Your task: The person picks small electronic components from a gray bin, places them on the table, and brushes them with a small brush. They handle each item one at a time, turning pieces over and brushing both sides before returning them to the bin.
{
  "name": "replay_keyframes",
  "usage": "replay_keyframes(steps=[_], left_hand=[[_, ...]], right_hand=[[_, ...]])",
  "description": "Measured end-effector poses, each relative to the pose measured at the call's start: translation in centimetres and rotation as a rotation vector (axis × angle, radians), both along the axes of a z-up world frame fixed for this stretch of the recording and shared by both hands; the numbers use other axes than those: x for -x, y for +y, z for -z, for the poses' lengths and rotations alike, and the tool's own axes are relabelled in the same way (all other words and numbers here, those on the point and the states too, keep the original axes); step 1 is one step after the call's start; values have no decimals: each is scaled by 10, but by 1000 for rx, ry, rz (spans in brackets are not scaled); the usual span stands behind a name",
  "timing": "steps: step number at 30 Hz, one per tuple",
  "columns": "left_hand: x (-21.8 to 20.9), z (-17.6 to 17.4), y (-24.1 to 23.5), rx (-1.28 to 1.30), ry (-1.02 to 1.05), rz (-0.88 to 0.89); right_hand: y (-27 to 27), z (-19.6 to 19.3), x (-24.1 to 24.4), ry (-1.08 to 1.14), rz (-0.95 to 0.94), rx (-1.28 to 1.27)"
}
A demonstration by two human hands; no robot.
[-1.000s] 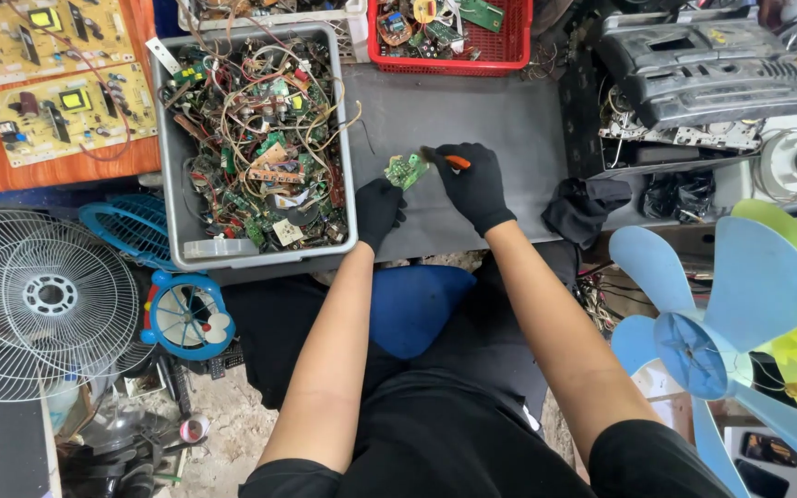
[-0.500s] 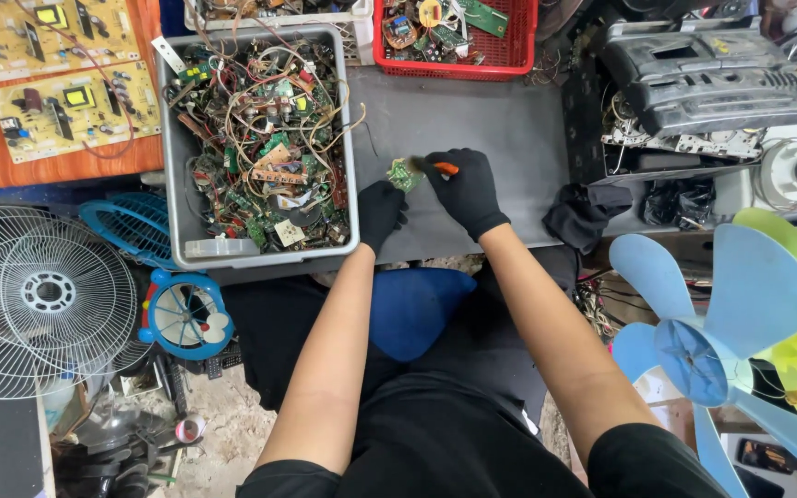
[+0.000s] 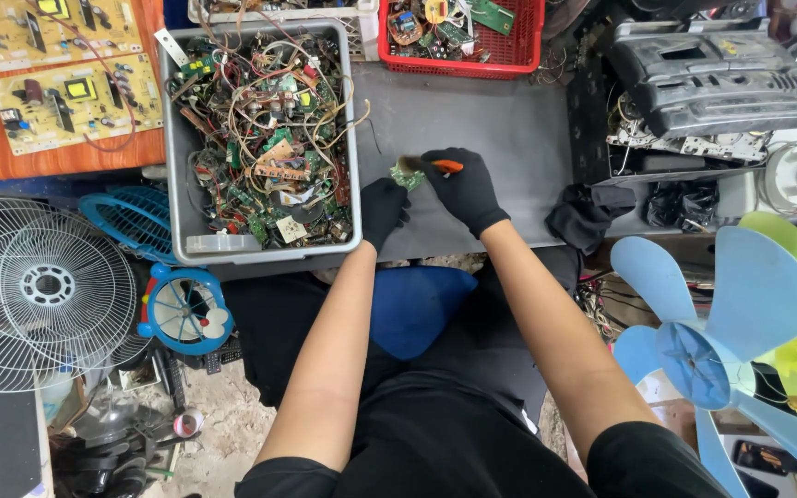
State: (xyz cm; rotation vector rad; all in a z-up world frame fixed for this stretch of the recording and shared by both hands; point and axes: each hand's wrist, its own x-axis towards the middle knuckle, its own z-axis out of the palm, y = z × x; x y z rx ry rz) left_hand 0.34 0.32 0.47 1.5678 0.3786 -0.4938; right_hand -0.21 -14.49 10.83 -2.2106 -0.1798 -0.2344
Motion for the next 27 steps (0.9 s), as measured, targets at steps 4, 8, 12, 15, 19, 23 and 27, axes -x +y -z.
replay_keyframes(steps=[4, 8, 12, 15, 19, 23, 27], left_hand=[[2, 3, 0, 3, -2, -11], [1, 10, -2, 10, 11, -22], [-4, 13, -1, 9, -7, -18], [-1, 8, 0, 26, 32, -23], [-8, 15, 1, 14, 7, -8], [9, 20, -1, 52, 28, -62], [19, 26, -5, 119, -16, -93]], right_hand=[[-3, 33, -1, -50, 74, 10], [-11, 36, -1, 18, 88, -36], [-17, 41, 4, 213, 166, -140], [-37, 70, 8, 227, 294, -16], [-50, 26, 10, 30, 437, -22], [-78, 58, 30, 28, 402, 38], [-93, 70, 32, 252, 292, -10]])
